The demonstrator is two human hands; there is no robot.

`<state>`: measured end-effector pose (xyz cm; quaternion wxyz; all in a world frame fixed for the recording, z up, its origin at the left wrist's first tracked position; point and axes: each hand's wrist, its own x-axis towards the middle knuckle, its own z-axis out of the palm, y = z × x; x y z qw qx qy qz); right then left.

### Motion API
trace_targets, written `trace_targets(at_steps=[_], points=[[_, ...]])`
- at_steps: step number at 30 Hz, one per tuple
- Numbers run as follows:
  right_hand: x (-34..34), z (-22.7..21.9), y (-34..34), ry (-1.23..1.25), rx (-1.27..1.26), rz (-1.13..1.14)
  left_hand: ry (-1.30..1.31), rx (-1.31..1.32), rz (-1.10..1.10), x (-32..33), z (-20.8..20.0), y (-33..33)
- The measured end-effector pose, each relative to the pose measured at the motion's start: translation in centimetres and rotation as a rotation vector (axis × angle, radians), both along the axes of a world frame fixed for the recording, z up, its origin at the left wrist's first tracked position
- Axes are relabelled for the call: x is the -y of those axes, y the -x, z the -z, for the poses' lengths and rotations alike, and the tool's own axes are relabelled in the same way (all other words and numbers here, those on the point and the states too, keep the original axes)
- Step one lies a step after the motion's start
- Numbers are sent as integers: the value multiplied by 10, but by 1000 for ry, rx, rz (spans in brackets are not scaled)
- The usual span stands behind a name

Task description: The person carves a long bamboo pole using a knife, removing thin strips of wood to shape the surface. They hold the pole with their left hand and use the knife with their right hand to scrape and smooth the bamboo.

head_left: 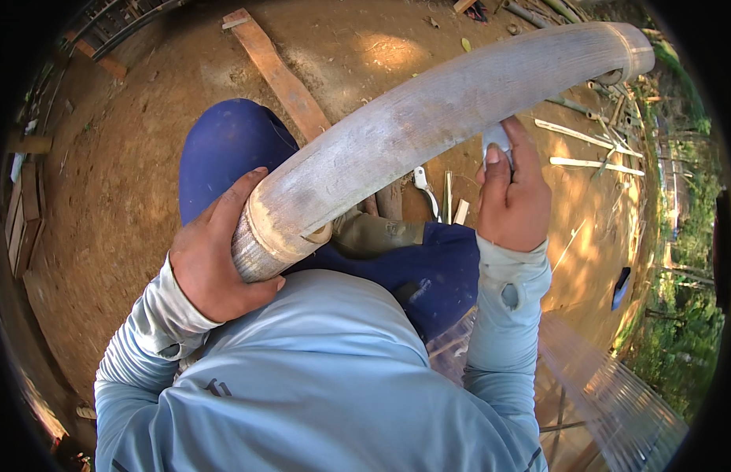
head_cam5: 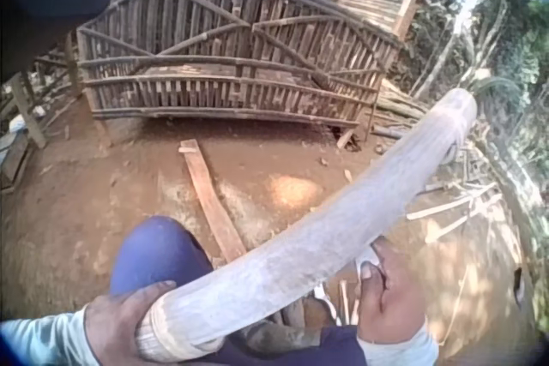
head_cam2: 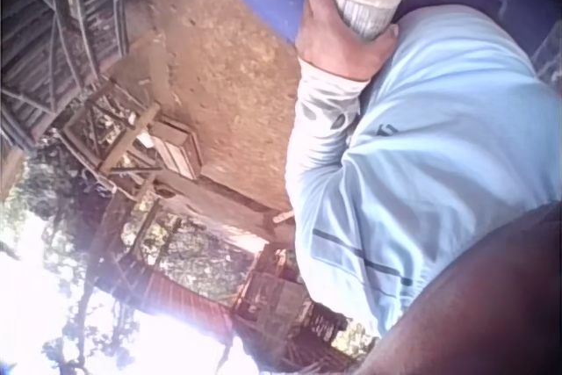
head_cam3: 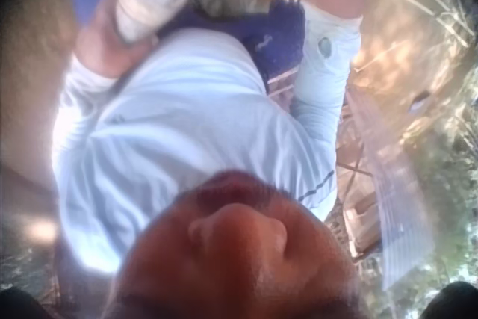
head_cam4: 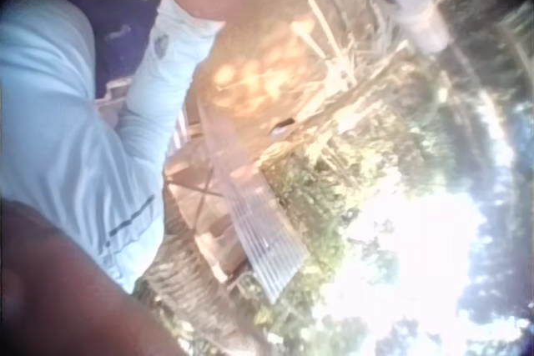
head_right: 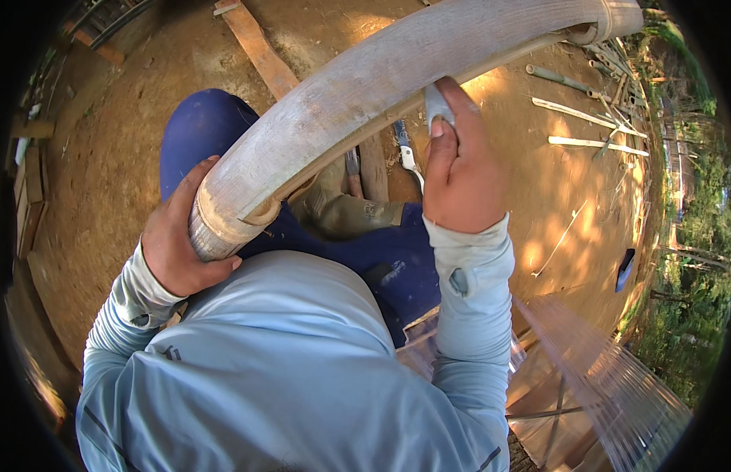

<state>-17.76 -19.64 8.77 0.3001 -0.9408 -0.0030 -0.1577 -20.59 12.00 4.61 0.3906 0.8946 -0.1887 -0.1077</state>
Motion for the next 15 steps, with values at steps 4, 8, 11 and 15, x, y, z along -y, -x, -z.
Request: trace_targets(at_steps=[4,8,11,15], points=[[-6,35,15,177,226,-155,-22,-11,13,2,-2,1],[1,20,12,92,58,-114,0,-15,-4,3,0,2],[-2,1,1,-22,-37,72,22,-55,-19,1,-2,3],[-33,47,38,90,-19,-362,-19,5,8,4,1,2]])
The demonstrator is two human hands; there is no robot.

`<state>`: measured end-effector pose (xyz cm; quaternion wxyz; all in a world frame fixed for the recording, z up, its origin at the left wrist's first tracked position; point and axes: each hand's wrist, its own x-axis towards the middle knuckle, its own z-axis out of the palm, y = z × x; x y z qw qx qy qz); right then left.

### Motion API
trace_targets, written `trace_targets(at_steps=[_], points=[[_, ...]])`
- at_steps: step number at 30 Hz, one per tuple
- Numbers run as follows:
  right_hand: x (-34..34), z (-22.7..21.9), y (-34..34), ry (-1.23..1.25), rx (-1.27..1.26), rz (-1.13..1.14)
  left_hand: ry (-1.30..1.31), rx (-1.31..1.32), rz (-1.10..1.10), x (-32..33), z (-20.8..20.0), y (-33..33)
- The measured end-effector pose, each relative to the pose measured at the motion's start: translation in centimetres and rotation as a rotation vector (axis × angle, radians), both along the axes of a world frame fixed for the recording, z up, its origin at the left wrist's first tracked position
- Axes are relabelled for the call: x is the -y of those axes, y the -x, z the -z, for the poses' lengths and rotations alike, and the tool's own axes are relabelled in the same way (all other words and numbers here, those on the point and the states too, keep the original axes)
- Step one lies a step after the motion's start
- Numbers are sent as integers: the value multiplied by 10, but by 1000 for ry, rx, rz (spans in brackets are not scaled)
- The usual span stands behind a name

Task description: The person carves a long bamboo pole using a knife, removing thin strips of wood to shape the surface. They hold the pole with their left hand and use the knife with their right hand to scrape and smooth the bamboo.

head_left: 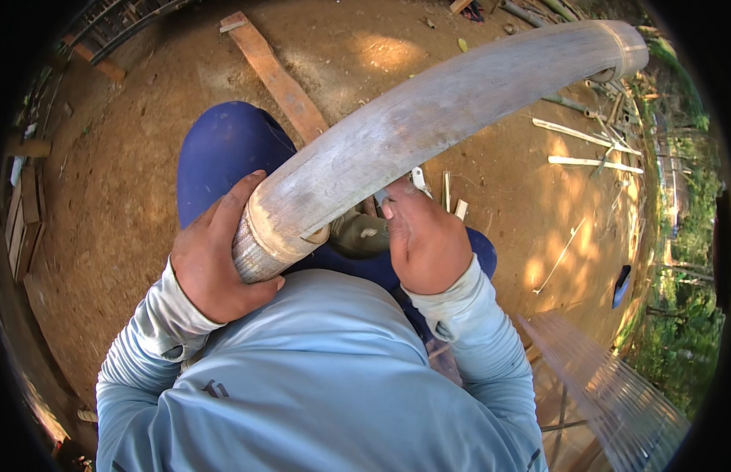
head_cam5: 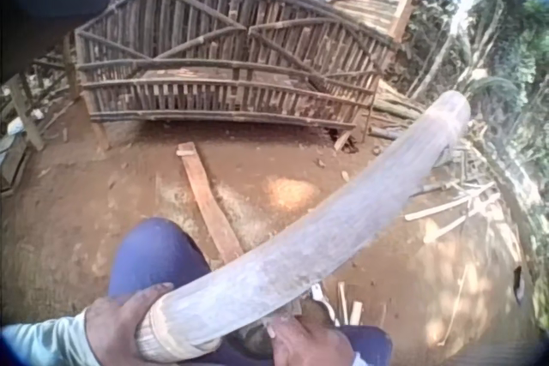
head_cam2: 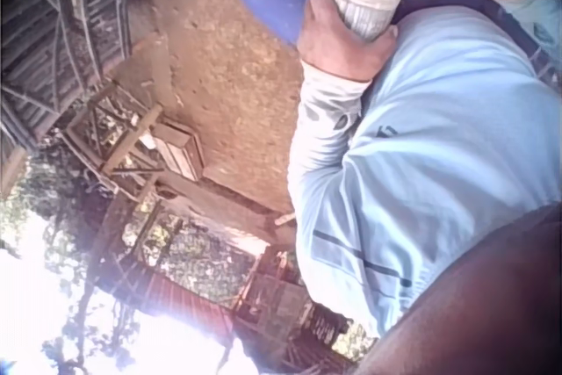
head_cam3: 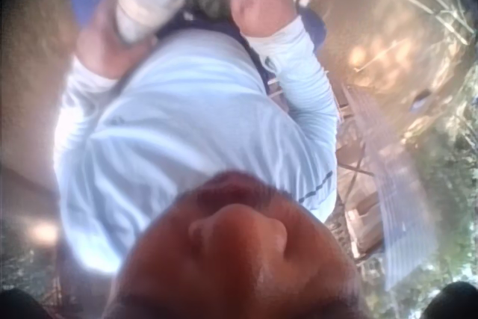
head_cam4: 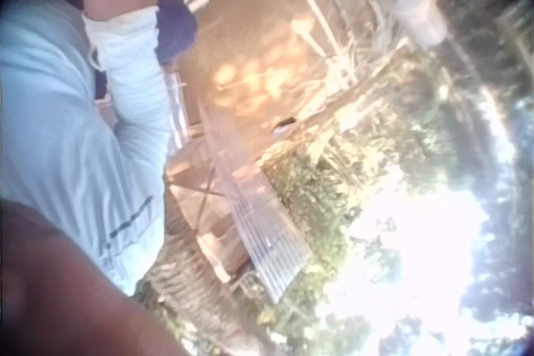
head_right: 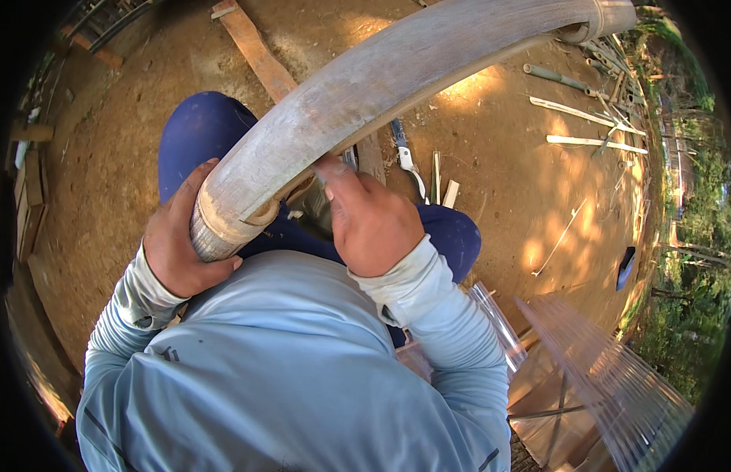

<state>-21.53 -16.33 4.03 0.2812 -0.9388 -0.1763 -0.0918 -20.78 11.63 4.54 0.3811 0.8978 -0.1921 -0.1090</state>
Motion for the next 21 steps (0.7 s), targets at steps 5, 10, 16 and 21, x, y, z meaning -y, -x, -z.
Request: trace_targets(at_steps=[5,10,16,21], points=[[18,-32,-32,-77,90,365,34,2,-1,-3,0,0],[20,-10,-21,15,187,193,33,-7,9,-2,0,-2],[31,-34,-40,-112,127,311,39,-44,-18,-3,-1,-3],[11,-4,-17,34,272,96,17,-8,6,-1,-1,-3]])
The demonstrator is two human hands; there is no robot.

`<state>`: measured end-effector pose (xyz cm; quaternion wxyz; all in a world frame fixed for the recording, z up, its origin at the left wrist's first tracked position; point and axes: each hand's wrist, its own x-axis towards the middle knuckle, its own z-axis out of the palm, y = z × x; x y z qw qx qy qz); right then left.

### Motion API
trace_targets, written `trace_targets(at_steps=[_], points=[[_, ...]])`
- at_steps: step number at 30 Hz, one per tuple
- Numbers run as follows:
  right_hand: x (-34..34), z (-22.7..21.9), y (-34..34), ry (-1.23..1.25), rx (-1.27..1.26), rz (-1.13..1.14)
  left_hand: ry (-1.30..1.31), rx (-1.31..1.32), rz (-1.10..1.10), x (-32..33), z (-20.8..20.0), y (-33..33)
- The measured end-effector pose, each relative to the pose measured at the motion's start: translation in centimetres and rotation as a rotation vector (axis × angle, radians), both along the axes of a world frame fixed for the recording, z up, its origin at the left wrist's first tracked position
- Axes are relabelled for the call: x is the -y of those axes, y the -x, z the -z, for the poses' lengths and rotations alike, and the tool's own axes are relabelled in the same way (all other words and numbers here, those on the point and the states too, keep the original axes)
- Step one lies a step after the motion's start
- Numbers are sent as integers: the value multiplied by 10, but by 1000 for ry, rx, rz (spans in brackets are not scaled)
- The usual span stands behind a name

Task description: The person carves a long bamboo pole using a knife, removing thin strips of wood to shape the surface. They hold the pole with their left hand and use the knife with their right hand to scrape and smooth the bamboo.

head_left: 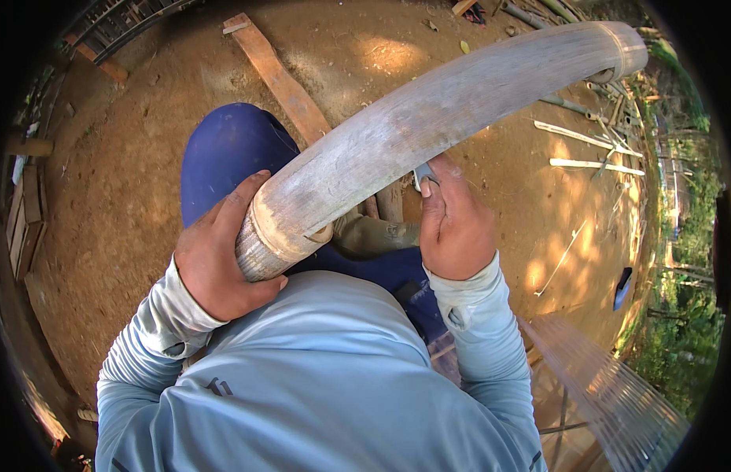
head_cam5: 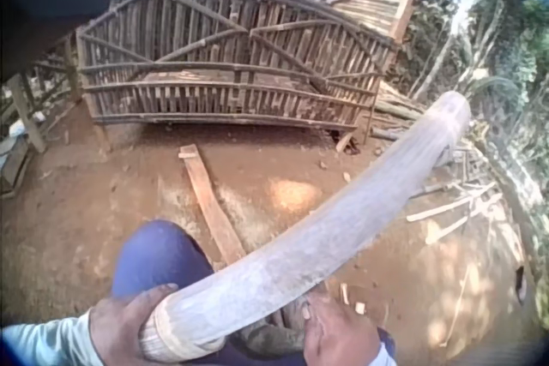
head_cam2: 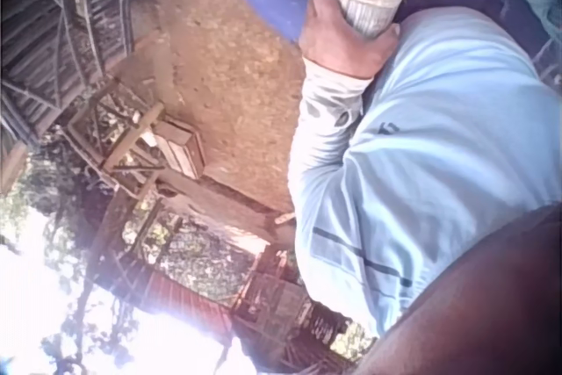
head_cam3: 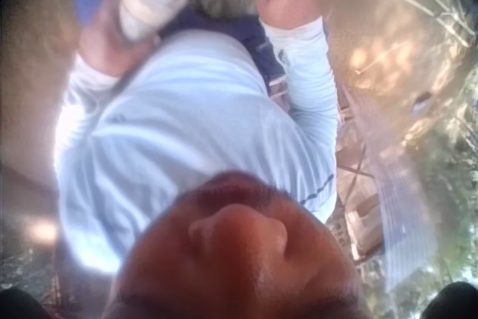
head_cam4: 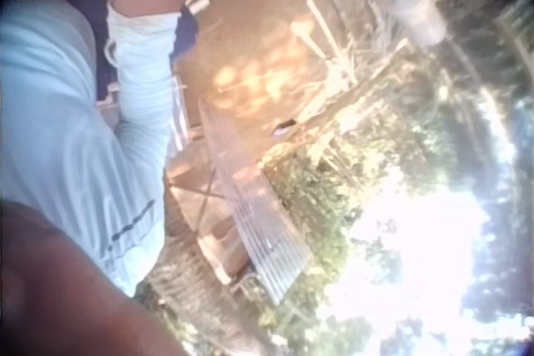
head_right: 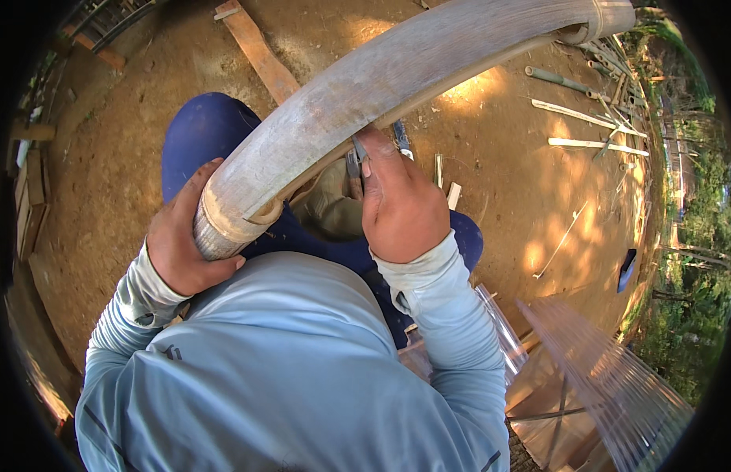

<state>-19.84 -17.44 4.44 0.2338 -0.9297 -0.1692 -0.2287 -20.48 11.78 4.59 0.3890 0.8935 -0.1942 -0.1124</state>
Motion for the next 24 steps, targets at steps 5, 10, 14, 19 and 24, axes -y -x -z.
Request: trace_targets(at_steps=[5,10,14,19,24], points=[[6,-12,-10,-95,-92,84,23,24,-6,-4,1,2],[-10,4,12,-53,-192,16,-6,13,-5,1,-1,3],[-3,-13,-6,-117,-128,120,31,-17,-8,-2,-2,1],[-9,10,17,-101,-149,-14,16,-3,7,0,1,0],[6,-9,-8,-303,-140,173,39,-31,11,-3,-3,-1]])
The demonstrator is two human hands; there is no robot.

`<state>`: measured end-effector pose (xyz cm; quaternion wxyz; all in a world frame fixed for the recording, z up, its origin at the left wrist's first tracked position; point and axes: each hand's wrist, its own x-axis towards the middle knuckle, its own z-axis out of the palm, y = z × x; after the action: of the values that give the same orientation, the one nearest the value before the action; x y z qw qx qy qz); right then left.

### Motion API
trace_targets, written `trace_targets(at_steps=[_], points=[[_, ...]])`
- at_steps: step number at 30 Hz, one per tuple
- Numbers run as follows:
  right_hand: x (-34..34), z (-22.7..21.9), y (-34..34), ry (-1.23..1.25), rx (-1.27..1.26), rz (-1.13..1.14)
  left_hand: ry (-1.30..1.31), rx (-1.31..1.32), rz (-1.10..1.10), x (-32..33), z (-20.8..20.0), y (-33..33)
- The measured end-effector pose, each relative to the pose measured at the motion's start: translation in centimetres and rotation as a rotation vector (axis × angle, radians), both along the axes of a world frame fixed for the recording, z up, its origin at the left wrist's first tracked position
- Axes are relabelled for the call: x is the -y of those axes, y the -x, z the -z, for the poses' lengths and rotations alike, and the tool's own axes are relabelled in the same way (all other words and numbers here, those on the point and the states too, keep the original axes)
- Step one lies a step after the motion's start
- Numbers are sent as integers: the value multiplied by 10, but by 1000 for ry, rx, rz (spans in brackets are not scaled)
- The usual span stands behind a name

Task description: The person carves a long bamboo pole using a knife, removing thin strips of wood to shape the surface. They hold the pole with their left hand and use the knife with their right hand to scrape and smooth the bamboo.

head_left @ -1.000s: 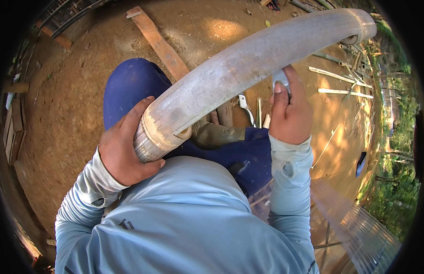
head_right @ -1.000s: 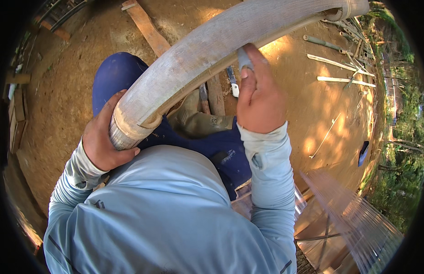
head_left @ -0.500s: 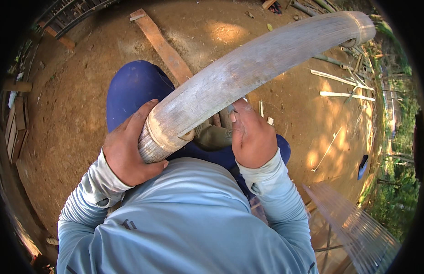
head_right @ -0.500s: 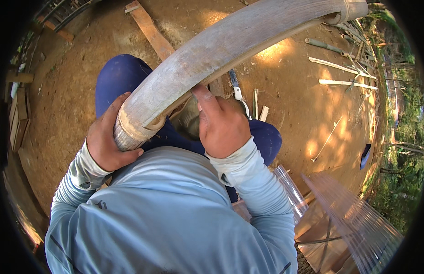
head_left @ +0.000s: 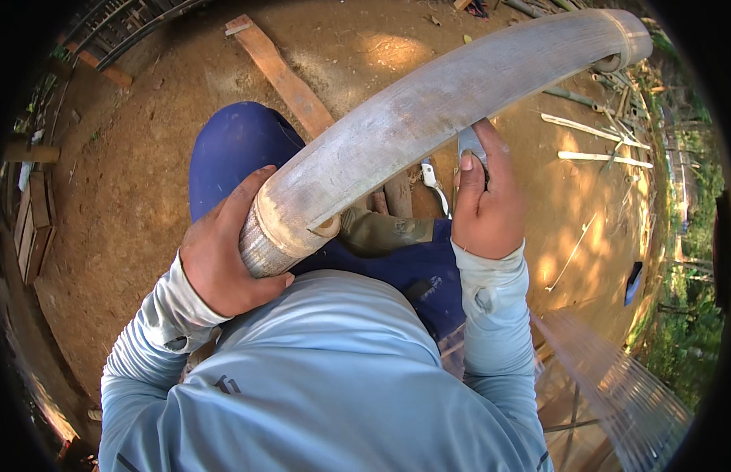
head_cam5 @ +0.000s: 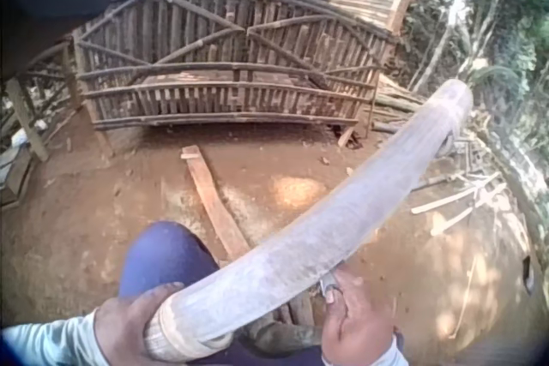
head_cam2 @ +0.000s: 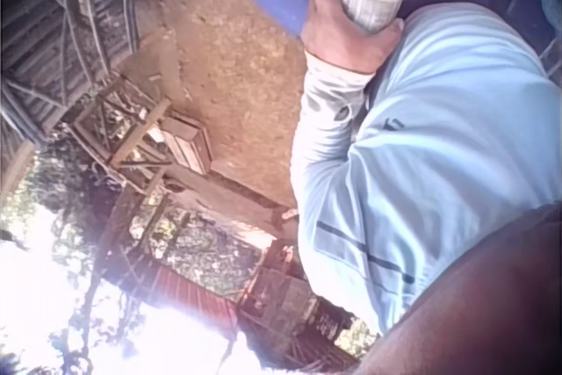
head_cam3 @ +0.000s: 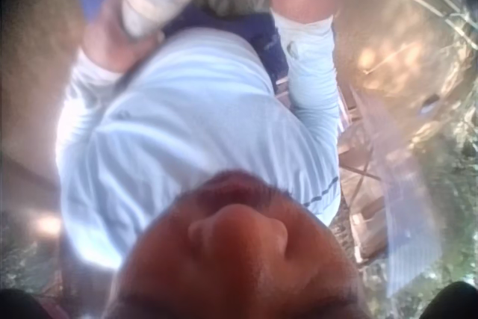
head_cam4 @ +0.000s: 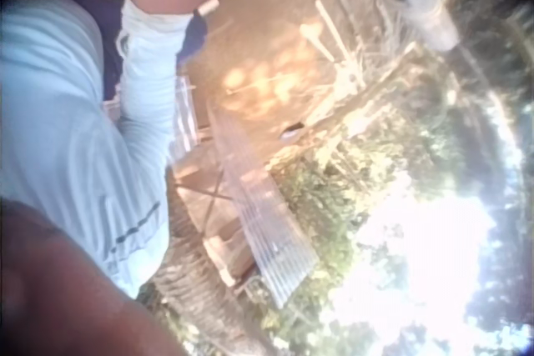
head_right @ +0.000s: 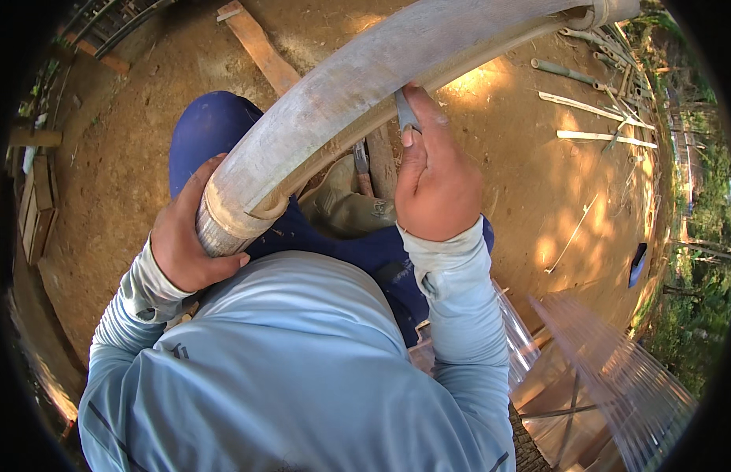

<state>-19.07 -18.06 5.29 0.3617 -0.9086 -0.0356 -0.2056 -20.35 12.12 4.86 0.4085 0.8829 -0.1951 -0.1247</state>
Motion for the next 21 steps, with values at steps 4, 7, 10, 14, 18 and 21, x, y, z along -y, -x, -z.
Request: trace_targets(at_steps=[4,7,10,14,18,21], points=[[-29,19,31,229,-66,-141,-24,55,4,2,4,1],[-18,8,14,204,21,-165,-4,24,-12,0,4,1],[-14,8,8,139,32,-61,1,0,-8,-1,1,2],[-30,21,32,273,-103,-201,2,33,-14,0,4,2],[-9,8,1,78,-10,-74,18,-11,-14,-2,0,1],[-30,31,25,146,29,-271,14,-14,-18,-2,4,3]])
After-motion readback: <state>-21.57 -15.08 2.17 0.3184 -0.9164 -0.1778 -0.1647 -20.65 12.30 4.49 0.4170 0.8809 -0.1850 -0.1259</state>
